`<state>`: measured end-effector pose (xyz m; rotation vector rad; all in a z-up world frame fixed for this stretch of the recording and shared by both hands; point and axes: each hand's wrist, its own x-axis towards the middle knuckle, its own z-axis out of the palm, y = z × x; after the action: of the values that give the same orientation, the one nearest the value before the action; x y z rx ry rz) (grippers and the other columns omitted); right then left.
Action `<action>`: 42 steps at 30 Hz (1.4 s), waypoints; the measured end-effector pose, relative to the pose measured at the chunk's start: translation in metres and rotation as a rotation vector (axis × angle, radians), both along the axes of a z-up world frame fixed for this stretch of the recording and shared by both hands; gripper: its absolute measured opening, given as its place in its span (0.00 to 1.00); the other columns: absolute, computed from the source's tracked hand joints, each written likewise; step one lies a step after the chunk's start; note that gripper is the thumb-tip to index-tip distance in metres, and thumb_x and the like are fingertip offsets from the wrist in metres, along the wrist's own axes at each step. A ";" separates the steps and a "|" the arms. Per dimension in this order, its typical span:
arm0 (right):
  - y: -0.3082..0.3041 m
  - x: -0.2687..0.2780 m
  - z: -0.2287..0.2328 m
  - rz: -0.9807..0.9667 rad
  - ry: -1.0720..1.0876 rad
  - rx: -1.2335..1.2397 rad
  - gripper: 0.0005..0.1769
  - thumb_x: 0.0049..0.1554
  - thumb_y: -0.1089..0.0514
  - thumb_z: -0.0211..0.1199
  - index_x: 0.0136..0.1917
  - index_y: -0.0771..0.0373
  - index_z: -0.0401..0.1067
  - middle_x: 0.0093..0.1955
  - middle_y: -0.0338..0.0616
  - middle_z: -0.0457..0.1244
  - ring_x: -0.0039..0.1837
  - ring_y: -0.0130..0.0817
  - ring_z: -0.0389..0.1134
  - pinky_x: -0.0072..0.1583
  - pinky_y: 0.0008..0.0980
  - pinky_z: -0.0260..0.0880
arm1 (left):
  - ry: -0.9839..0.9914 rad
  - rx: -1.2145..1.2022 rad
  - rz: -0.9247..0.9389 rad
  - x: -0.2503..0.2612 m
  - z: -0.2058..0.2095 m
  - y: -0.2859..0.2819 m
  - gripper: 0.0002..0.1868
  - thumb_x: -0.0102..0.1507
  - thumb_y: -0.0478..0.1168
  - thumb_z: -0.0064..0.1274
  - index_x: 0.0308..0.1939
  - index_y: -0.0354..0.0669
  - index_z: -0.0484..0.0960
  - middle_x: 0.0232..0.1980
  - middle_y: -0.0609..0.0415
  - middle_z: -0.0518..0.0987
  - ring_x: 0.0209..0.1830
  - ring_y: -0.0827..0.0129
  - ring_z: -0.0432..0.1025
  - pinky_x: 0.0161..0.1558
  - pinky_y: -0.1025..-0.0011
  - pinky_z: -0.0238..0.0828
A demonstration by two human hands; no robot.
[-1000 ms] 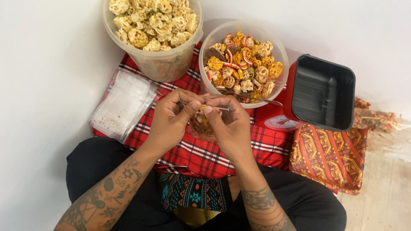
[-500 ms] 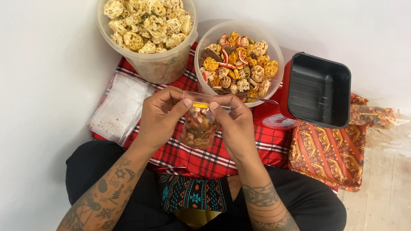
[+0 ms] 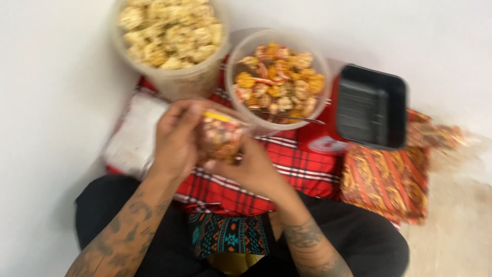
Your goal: Scooping snack food from a large bowl into small plastic bags using a spoon and hands.
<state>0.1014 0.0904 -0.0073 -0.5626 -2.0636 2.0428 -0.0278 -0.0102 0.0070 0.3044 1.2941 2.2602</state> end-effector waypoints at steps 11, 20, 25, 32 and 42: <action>0.009 0.033 0.078 -0.009 -0.090 0.154 0.34 0.47 0.55 0.65 0.66 0.66 0.64 0.53 0.53 0.70 0.49 0.40 0.74 0.49 0.34 0.77 | 0.845 -0.319 -0.193 0.053 0.019 -0.001 0.32 0.73 0.40 0.29 0.76 0.26 0.39 0.78 0.26 0.49 0.77 0.42 0.52 0.74 0.53 0.48; 0.070 0.138 0.146 0.153 -0.056 0.486 0.18 0.53 0.50 0.63 0.53 0.62 0.72 0.47 0.47 0.71 0.42 0.36 0.72 0.44 0.34 0.74 | 0.879 -0.112 -0.563 0.129 0.052 0.037 0.45 0.70 0.46 0.35 0.75 0.33 0.19 0.82 0.29 0.21 0.85 0.38 0.30 0.80 0.48 0.33; 0.131 0.257 0.123 0.188 0.222 0.236 0.17 0.57 0.63 0.67 0.59 0.67 0.69 0.49 0.48 0.68 0.47 0.33 0.73 0.48 0.27 0.81 | 0.854 0.258 -0.843 0.199 0.071 0.104 0.41 0.73 0.39 0.43 0.80 0.45 0.32 0.76 0.32 0.64 0.65 0.52 0.75 0.61 0.60 0.77; 0.185 0.303 0.059 -0.691 0.111 0.142 0.09 0.50 0.59 0.72 0.40 0.66 0.75 0.32 0.37 0.63 0.31 0.21 0.62 0.31 0.21 0.61 | 0.609 0.038 -0.794 0.280 -0.007 0.222 0.37 0.71 0.53 0.43 0.77 0.34 0.54 0.72 0.31 0.62 0.74 0.37 0.60 0.69 0.47 0.60; 0.276 0.264 -0.051 -1.124 0.037 -0.118 0.32 0.49 0.62 0.77 0.62 0.73 0.66 0.52 0.52 0.65 0.49 0.41 0.72 0.45 0.39 0.78 | 0.577 -0.252 -0.728 0.288 -0.139 0.309 0.40 0.65 0.44 0.57 0.78 0.45 0.57 0.75 0.35 0.56 0.78 0.40 0.53 0.75 0.47 0.49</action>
<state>0.3658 0.3661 -0.0586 -1.2962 -1.1041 1.4224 0.2599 0.2987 -0.1316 1.1800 1.4061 1.4154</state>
